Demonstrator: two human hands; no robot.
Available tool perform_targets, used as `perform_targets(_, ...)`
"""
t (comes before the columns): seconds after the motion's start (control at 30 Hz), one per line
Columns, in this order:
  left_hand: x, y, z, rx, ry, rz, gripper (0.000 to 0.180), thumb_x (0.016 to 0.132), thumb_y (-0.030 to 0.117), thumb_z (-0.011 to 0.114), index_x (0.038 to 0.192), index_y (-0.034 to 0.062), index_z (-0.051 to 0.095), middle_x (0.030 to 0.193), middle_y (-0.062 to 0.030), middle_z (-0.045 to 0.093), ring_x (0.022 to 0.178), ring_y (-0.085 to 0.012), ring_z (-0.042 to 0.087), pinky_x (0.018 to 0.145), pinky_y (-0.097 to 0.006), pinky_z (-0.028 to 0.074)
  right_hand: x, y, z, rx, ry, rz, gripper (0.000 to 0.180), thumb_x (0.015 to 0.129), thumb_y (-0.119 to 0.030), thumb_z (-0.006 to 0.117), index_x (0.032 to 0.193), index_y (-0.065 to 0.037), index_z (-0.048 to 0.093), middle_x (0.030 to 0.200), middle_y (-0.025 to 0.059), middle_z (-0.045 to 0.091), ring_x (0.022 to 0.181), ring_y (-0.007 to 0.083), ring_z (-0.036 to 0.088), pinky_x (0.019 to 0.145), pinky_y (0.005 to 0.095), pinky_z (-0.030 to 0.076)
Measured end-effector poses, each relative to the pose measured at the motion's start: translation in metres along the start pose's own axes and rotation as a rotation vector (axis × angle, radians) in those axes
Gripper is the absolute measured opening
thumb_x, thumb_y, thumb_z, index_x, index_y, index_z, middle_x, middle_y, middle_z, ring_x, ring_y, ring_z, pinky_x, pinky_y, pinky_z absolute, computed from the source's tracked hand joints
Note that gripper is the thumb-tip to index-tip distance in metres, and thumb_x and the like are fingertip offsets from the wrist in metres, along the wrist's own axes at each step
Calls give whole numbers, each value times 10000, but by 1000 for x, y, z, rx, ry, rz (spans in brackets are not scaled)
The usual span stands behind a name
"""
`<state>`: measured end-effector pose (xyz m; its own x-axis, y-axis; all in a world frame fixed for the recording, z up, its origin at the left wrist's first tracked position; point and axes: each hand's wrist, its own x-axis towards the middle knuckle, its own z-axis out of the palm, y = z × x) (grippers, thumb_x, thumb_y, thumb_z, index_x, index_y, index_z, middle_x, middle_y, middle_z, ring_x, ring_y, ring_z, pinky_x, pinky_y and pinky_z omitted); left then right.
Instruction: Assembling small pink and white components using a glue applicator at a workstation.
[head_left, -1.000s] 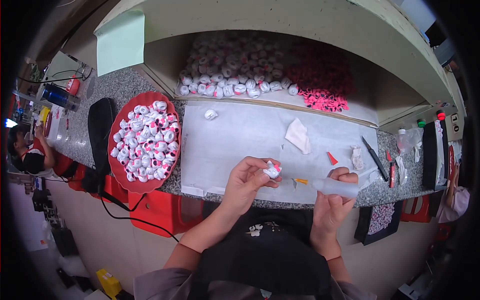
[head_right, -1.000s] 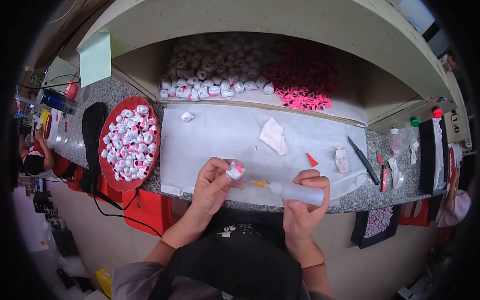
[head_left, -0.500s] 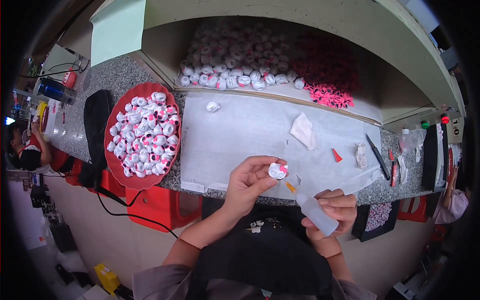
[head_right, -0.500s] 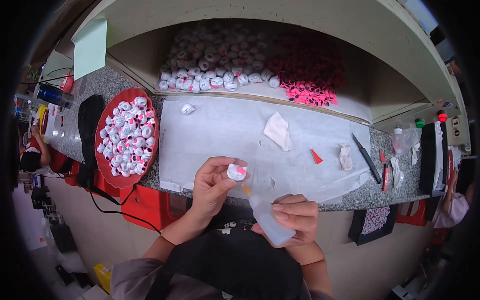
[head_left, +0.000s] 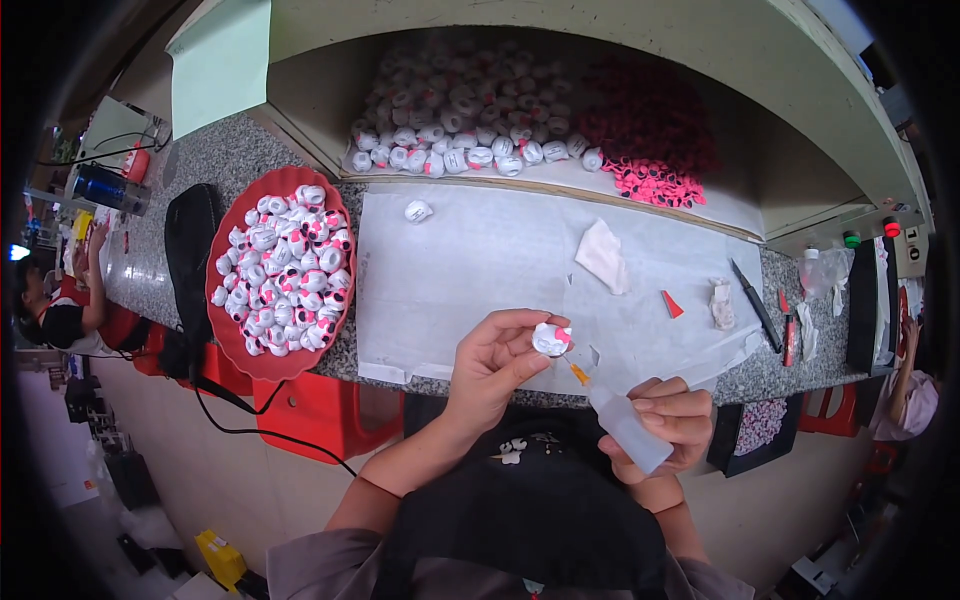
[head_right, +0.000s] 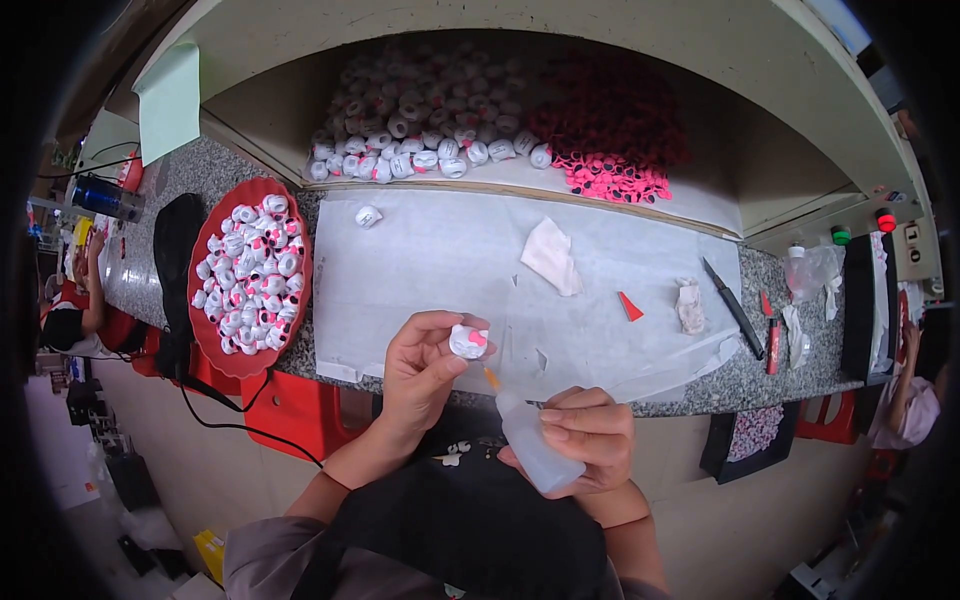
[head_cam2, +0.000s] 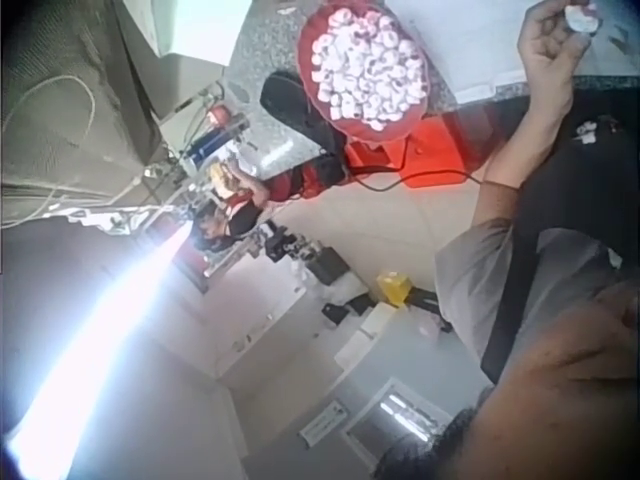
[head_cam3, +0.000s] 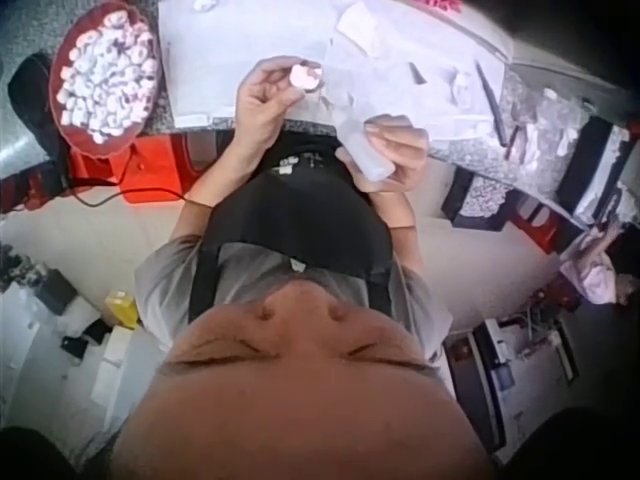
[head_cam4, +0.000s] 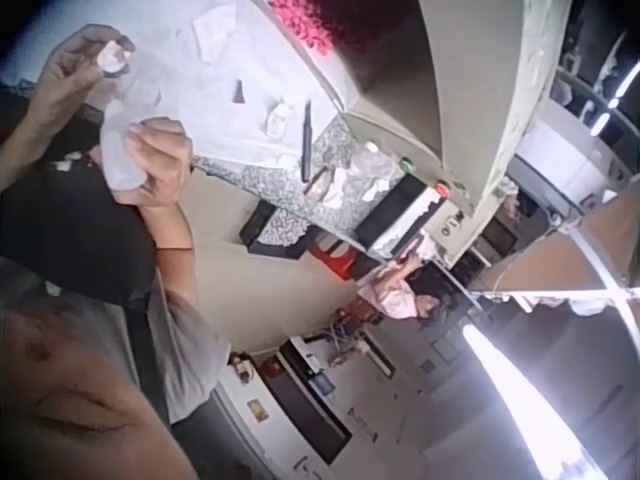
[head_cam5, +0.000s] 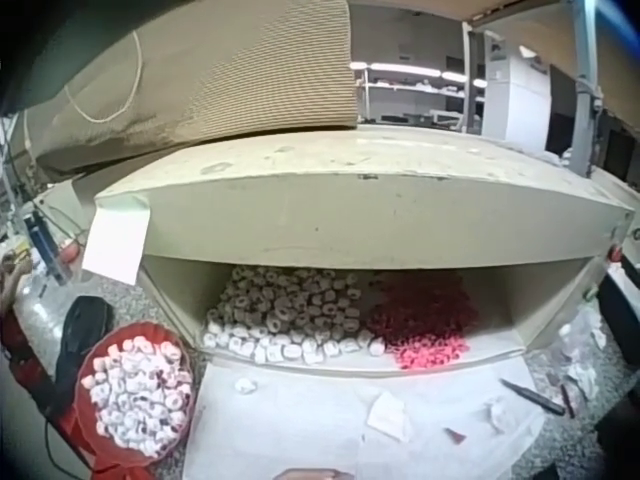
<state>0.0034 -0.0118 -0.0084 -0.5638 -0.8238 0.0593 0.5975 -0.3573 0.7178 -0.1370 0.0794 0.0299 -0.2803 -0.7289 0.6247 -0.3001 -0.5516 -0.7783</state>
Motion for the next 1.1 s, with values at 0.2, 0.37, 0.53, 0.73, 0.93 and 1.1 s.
perform_targets(0.2,-1,0,1,-3,-21,-9,330,761,-75,518,1079,-23,446,1084,-171,516,1009,-194,510,873,-302,399,1,4,4,-43,14,-97,421,569,-44,761,857,-57,453,822,64,445,604,143,463,507,255,435)
perform_targets(0.37,-1,-1,0,17,-25,-20,324,766,-69,517,1079,-22,449,1085,-173,516,1007,-196,511,872,-302,401,0,6,5,-29,-3,-96,428,568,-51,765,862,-63,454,821,65,444,602,141,468,504,252,444)
perform_targets(0.53,-2,0,0,27,-27,-30,328,763,-80,514,1081,-26,454,1087,-169,510,1011,-198,508,873,-303,403,0,4,6,-25,-10,-76,422,577,-59,762,862,-69,450,817,64,446,590,139,471,505,251,453)
perform_targets(0.73,-2,-1,0,204,-58,85,311,748,-104,518,1051,-36,493,1084,-144,474,1027,-205,482,878,-306,394,-1,4,6,-42,-26,-78,423,591,-81,757,870,-74,439,819,62,449,594,141,476,506,253,455)
perform_targets(0.93,-2,-2,1,277,-56,102,308,745,-105,522,1044,-33,504,1083,-144,473,1020,-205,479,881,-313,385,-4,2,3,52,-35,-21,528,502,-32,797,926,-66,485,898,79,496,700,200,531,540,307,487)
perform_targets(1.1,-1,-1,-2,332,-66,141,312,745,-103,518,1049,-33,504,1100,-149,472,1032,-215,470,886,-322,379,-1,5,5,-23,-14,-68,422,577,-77,766,867,-71,458,820,58,446,617,144,468,506,247,434)
